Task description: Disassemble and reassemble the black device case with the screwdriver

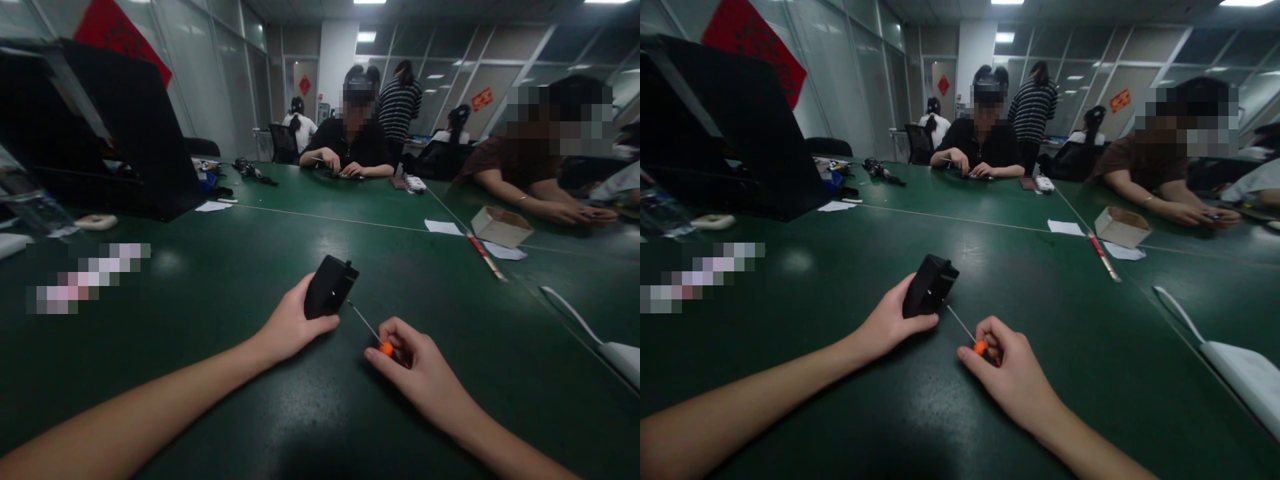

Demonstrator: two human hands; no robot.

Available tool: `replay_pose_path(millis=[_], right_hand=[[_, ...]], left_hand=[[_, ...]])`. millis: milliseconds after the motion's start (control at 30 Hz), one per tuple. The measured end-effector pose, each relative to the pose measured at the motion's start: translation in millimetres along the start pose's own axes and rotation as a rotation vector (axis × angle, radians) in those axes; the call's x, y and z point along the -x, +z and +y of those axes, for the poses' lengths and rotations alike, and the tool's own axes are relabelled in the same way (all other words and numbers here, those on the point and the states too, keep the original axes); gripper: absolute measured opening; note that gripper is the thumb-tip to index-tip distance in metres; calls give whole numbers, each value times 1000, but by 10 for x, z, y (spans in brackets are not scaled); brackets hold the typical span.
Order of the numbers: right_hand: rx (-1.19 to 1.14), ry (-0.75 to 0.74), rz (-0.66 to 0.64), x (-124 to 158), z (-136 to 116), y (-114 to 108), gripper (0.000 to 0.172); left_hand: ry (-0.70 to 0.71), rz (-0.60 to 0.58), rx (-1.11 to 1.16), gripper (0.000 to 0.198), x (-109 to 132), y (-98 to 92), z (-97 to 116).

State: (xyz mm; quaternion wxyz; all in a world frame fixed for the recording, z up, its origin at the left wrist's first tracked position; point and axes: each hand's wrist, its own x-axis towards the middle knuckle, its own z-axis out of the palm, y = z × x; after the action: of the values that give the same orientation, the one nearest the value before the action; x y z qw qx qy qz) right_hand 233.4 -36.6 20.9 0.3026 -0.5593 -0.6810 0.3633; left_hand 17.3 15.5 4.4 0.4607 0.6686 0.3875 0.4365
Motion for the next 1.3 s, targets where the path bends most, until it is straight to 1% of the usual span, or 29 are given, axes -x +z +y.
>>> replay_pose_path(millis=[67, 100, 133, 233, 300, 467, 533, 567, 600, 633, 667, 700, 733, 800, 833, 900, 1000, 1067, 1200, 1300], right_hand=[[-12, -22, -9, -11, 1, 12, 22], [-26, -40, -16, -16, 4, 24, 22], [-48, -65, -24, -19, 9, 40, 23], [-161, -134, -17, -22, 37, 109, 26], [-220, -139, 1, -18, 59, 153, 30], [-298, -129, -32, 23, 64, 164, 35], [-272, -132, -11, 36, 52, 133, 32], [-258, -136, 3, 37, 49, 115, 29], [-249, -143, 15, 33, 50, 99, 27], [-243, -149, 19, 25, 55, 85, 25], [-236, -152, 26, 13, 63, 74, 24], [-222, -153, 33, 0, 73, 66, 24], [-198, -145, 34, -14, 82, 61, 23], [-128, -128, 13, -35, 95, 58, 20], [-94, -125, -3, -40, 97, 59, 18], [-39, -135, -29, -42, 94, 62, 17], [-9, -138, 2, -48, 91, 53, 15], [-6, -133, 46, -69, 112, 30, 20], [55, -185, 158, -139, 226, -52, 30], [187, -249, 184, -165, 315, -103, 38]], left_hand=[[-105, -8, 292, 40, 51, 99, 17], [-131, -19, 405, 38, 81, 152, 26], [-135, -38, 444, 37, 112, 202, 36], [-60, -167, 378, 41, 192, 298, 70], [1, -241, 343, 44, 229, 316, 93], [71, -320, 272, 53, 272, 289, 76], [108, -290, 213, 65, 254, 243, 22], [138, -238, 164, 75, 235, 206, -9], [182, -161, 106, 85, 210, 162, -38], [229, -113, 39, 96, 181, 111, -61], [305, -77, -44, 107, 151, 60, -74], [383, -55, -147, 111, 123, 13, -77], [454, -64, -258, 108, 100, -24, -70], [586, -186, -477, 80, 77, -55, -35], [650, -244, -544, 68, 78, -49, -14], [706, -288, -619, 61, 95, -12, 23], [670, -250, -651, 49, 123, 36, 47], [634, -232, -660, 42, 123, 33, 46], [583, -255, -670, 53, 102, 0, 25], [499, -269, -660, 53, 106, 7, 11]])
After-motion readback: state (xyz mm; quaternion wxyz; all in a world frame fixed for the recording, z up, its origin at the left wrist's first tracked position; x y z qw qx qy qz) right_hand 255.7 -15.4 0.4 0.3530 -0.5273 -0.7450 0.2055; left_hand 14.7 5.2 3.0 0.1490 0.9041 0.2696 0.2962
